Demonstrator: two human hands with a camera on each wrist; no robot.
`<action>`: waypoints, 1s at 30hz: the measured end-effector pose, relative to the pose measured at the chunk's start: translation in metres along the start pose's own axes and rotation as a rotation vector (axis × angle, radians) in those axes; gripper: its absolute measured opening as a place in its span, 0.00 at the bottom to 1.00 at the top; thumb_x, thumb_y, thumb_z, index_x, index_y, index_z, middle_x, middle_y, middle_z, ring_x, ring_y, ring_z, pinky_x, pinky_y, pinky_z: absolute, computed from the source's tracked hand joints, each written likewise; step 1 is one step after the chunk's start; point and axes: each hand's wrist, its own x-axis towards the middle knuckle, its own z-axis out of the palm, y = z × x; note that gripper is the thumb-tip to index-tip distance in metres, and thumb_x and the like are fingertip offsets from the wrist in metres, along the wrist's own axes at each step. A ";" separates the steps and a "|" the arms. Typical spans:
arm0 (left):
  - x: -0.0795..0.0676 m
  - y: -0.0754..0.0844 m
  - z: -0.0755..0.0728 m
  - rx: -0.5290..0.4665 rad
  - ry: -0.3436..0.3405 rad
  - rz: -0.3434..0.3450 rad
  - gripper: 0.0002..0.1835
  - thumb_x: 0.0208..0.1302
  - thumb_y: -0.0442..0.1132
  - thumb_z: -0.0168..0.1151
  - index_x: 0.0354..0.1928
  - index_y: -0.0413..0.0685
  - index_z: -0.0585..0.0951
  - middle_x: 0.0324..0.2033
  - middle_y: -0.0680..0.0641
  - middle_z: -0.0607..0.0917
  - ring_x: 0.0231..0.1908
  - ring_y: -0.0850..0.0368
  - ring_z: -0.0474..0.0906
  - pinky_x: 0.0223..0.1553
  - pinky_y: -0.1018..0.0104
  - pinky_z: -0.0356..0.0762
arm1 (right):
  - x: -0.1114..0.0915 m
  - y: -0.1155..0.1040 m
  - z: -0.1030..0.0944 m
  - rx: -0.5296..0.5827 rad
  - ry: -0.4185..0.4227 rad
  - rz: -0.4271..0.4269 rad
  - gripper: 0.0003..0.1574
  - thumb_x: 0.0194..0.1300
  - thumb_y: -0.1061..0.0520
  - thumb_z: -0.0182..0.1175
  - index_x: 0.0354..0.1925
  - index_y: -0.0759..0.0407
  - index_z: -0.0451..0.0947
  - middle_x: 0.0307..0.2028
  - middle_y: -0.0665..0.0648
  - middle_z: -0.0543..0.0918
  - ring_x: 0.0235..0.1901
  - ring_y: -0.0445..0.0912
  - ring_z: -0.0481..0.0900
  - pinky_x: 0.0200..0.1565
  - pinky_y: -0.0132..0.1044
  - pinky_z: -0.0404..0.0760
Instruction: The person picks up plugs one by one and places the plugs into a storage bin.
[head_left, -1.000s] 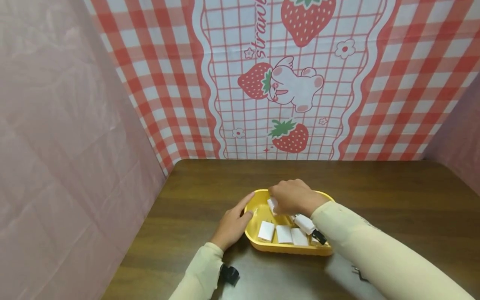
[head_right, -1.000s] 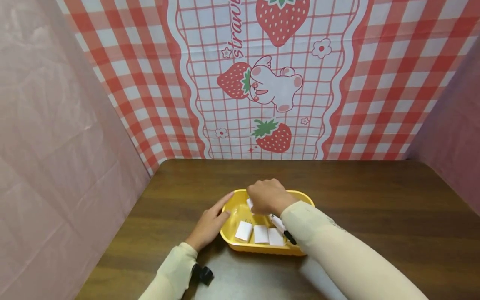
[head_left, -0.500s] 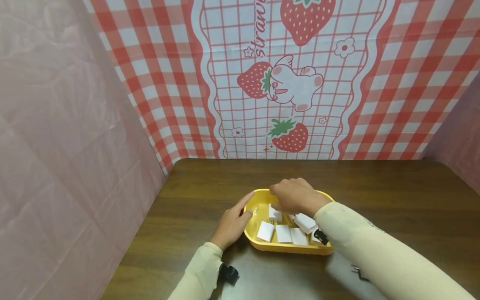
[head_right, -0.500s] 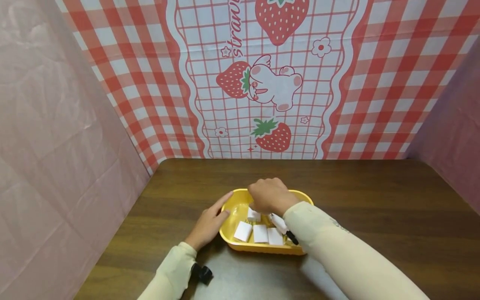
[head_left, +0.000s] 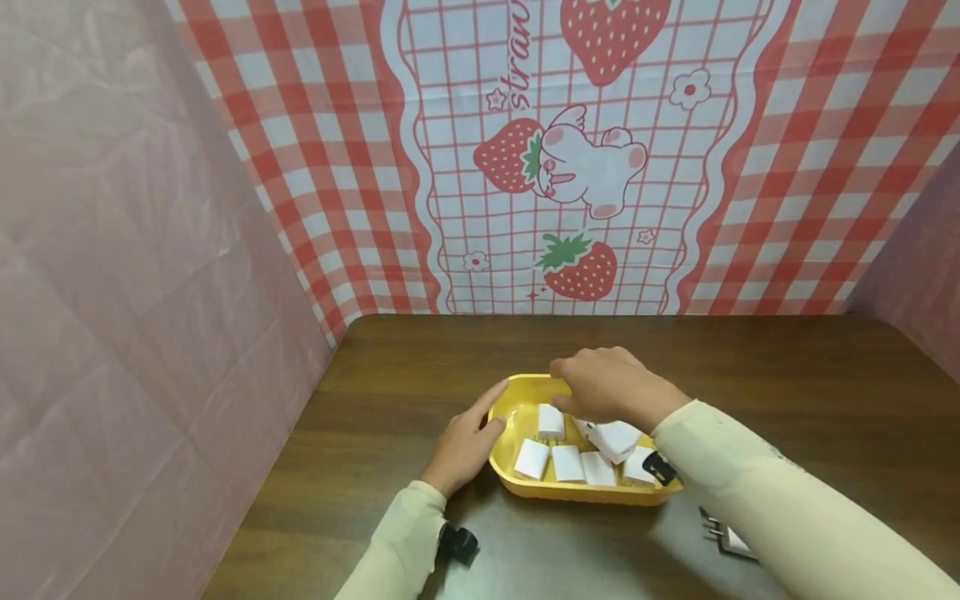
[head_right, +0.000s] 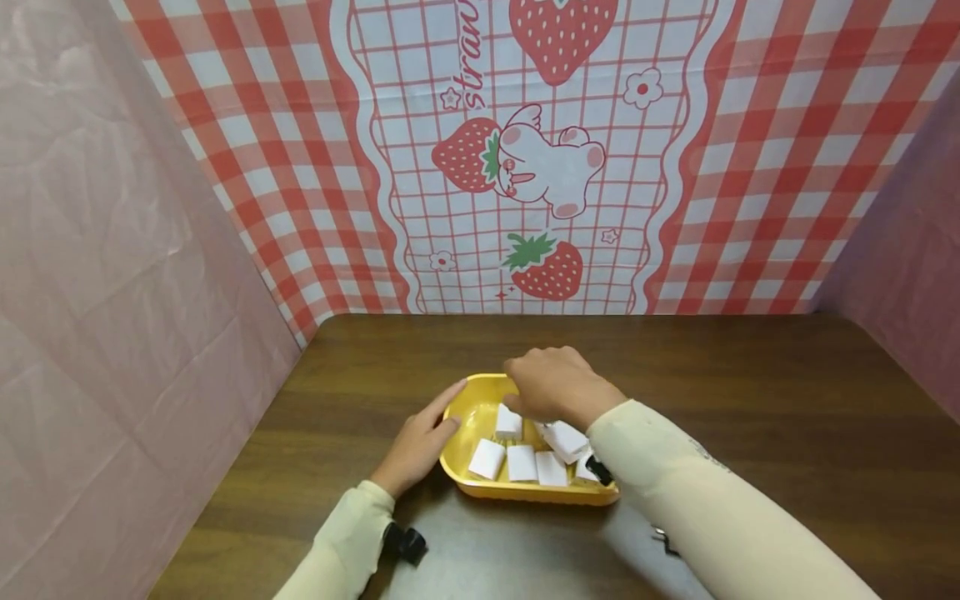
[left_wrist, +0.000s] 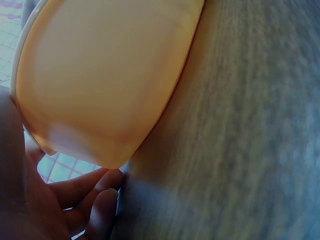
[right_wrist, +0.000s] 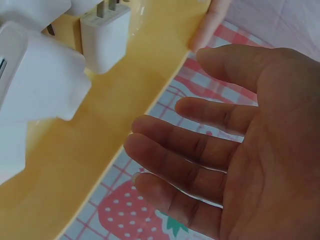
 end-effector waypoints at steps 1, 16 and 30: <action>0.000 0.000 0.000 0.002 0.003 0.005 0.28 0.72 0.50 0.51 0.71 0.87 0.65 0.64 0.55 0.76 0.55 0.53 0.76 0.55 0.45 0.71 | -0.002 0.000 -0.002 0.006 -0.007 0.007 0.26 0.67 0.41 0.62 0.55 0.55 0.82 0.39 0.53 0.86 0.33 0.48 0.81 0.34 0.50 0.79; 0.001 0.000 -0.001 0.014 0.003 0.008 0.28 0.71 0.50 0.51 0.71 0.86 0.65 0.65 0.56 0.76 0.56 0.54 0.76 0.55 0.45 0.71 | -0.045 0.014 -0.001 0.121 0.065 0.039 0.31 0.66 0.37 0.63 0.60 0.53 0.80 0.46 0.53 0.86 0.40 0.48 0.82 0.41 0.52 0.81; 0.001 0.001 -0.001 -0.007 -0.009 -0.020 0.28 0.72 0.51 0.49 0.71 0.87 0.64 0.66 0.57 0.74 0.58 0.54 0.75 0.56 0.46 0.70 | -0.089 0.026 0.001 0.144 0.098 0.143 0.34 0.66 0.36 0.62 0.62 0.53 0.78 0.46 0.54 0.86 0.44 0.53 0.83 0.37 0.54 0.79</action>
